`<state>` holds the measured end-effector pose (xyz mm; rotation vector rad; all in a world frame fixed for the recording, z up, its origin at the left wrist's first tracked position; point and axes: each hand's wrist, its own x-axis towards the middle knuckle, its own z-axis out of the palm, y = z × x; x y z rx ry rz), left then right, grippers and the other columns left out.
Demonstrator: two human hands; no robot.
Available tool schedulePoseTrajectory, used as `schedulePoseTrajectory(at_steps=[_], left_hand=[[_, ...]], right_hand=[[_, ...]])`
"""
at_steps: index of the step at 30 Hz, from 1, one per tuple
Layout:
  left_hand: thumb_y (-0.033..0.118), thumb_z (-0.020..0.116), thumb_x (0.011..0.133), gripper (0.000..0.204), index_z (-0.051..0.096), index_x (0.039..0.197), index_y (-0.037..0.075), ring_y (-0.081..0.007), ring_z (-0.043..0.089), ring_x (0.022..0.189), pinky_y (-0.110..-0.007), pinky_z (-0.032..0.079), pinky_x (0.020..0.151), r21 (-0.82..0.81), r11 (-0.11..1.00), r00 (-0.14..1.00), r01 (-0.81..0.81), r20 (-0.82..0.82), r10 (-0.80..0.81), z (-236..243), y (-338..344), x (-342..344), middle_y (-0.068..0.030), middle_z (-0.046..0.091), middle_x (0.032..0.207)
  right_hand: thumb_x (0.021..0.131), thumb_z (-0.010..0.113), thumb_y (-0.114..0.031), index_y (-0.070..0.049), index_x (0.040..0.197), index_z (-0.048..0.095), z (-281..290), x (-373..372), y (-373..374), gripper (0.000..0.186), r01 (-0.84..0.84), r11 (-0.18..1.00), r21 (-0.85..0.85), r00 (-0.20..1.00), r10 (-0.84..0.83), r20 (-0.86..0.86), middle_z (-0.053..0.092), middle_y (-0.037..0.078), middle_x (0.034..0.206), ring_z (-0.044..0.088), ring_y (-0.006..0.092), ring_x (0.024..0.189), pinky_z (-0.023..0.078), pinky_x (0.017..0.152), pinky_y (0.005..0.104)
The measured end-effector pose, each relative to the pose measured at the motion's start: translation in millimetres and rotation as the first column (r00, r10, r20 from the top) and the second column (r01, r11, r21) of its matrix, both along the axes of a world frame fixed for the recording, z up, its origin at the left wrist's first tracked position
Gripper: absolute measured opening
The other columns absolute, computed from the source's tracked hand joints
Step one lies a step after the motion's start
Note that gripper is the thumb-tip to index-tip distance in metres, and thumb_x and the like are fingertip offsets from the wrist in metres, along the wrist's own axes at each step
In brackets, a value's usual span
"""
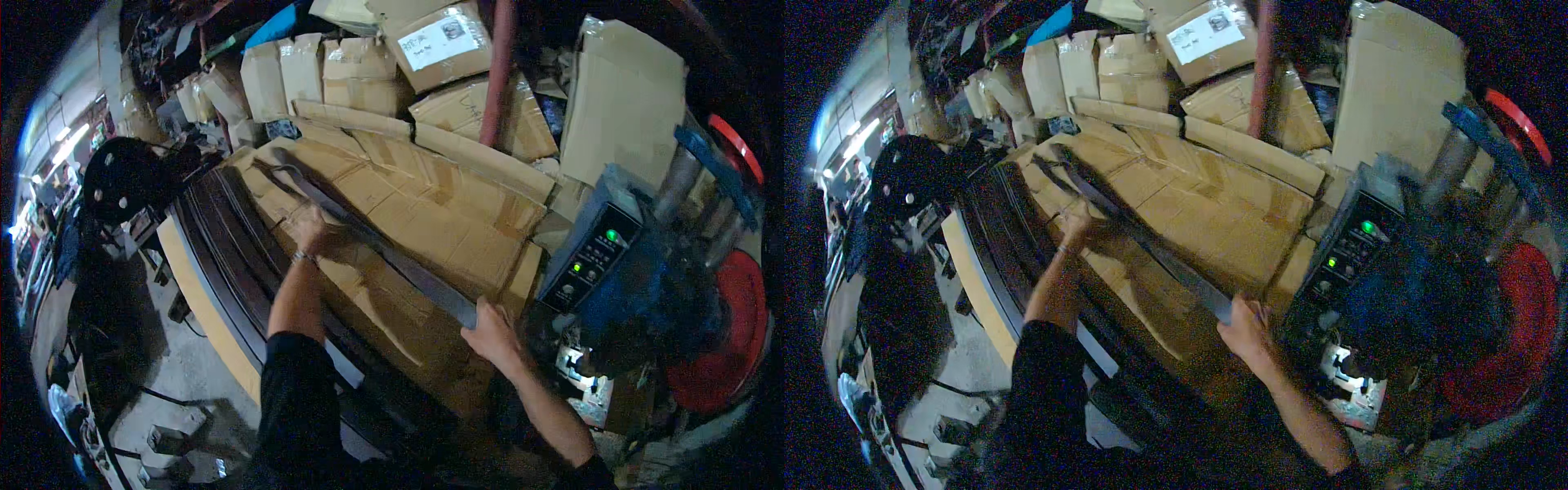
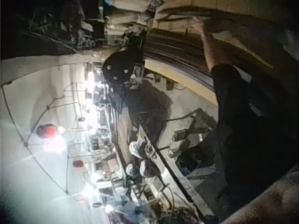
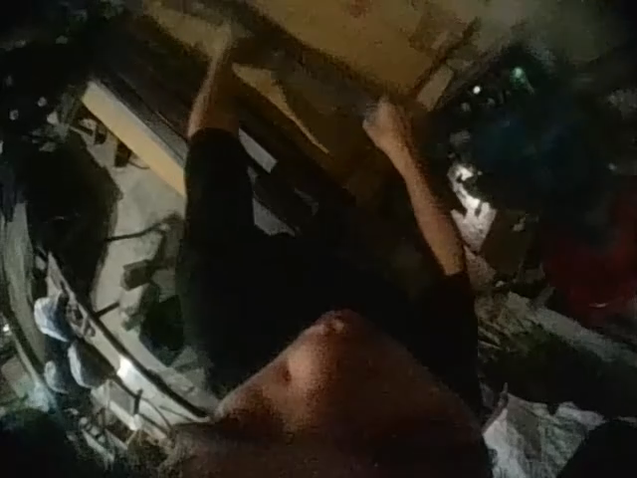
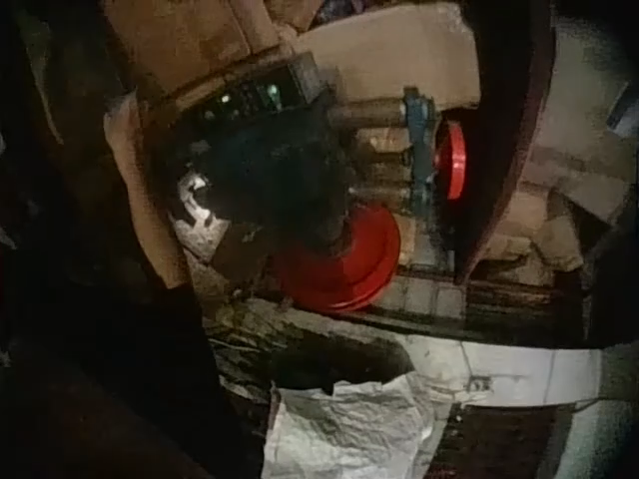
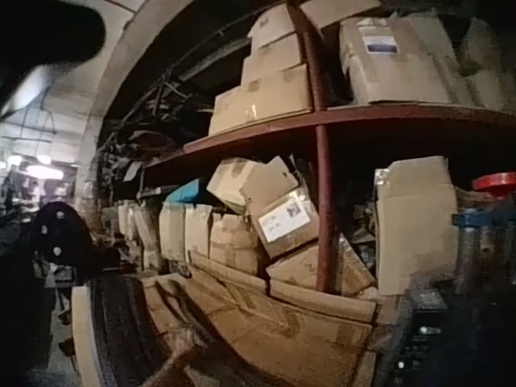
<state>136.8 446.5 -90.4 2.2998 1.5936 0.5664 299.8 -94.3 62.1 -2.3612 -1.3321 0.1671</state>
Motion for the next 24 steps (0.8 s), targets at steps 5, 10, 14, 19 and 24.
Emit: schedulePoseTrajectory(at_steps=[5,10,14,19,24], left_hand=[[0.058,0.022,0.1,0.078,0.025,0.153,0.002,-0.0332,0.022,0.148,-0.051,0.011,0.119,-0.095,0.993,0.968,-0.069,0.234,0.089,61.8,-138.6,80.3,-0.0208,0.025,0.159],[0.06,0.022,0.099,0.079,0.022,0.155,0.004,-0.0303,0.014,0.151,-0.057,0.003,0.119,-0.045,0.994,0.982,-0.097,0.16,0.103,73.7,-114.8,36.3,-0.0144,0.02,0.162],[0.064,0.025,0.098,0.081,0.025,0.155,0.007,-0.029,0.013,0.151,-0.058,0.002,0.119,0.029,0.996,0.994,-0.083,0.078,0.081,77.5,-120.8,54.5,-0.01,0.023,0.162],[0.067,0.027,0.096,0.082,0.031,0.153,0.008,-0.0272,0.015,0.151,-0.057,0.003,0.119,0.132,0.991,1.0,0.007,0.02,-0.01,67.4,-121.5,80.4,-0.0104,0.025,0.161],[0.068,0.026,0.094,0.086,0.034,0.151,0.003,-0.0266,0.017,0.151,-0.059,0.003,0.119,0.093,0.994,0.999,-0.05,0.007,0.05,85.5,-136.2,73.1,-0.0136,0.026,0.16]], right_hand=[[0.076,0.075,-0.022,0.006,0.115,0.053,-11.1,17.9,-32.8,0.053,0.103,0.992,-0.078,0.988,-0.093,0.126,0.065,0.03,0.098,0.062,0.0454,0.1,0.046,0.092,0.0531],[0.077,0.074,-0.019,0.003,0.115,0.054,-18.8,5.5,25.8,0.047,0.045,0.999,-0.028,0.995,-0.042,0.095,0.064,0.03,0.102,0.061,0.0451,0.103,0.046,0.092,0.0543],[0.08,0.069,-0.02,-0.002,0.109,0.057,-6.0,29.9,105.1,0.036,0.07,0.995,0.075,0.977,-0.083,0.194,0.064,0.025,0.107,0.061,0.0435,0.105,0.047,0.091,0.0531],[0.075,0.076,-0.029,-0.002,0.109,0.058,-22.7,116.1,183.0,0.047,0.092,0.994,0.065,0.971,-0.104,0.213,0.065,0.024,0.108,0.061,0.0412,0.108,0.049,0.092,0.0509],[0.074,0.08,-0.043,-0.001,0.125,0.056,-11.3,133.9,160.3,0.071,0.142,0.987,0.07,0.801,-0.157,0.578,0.052,0.023,0.134,0.054,0.0356,0.122,0.046,0.099,0.0447]])
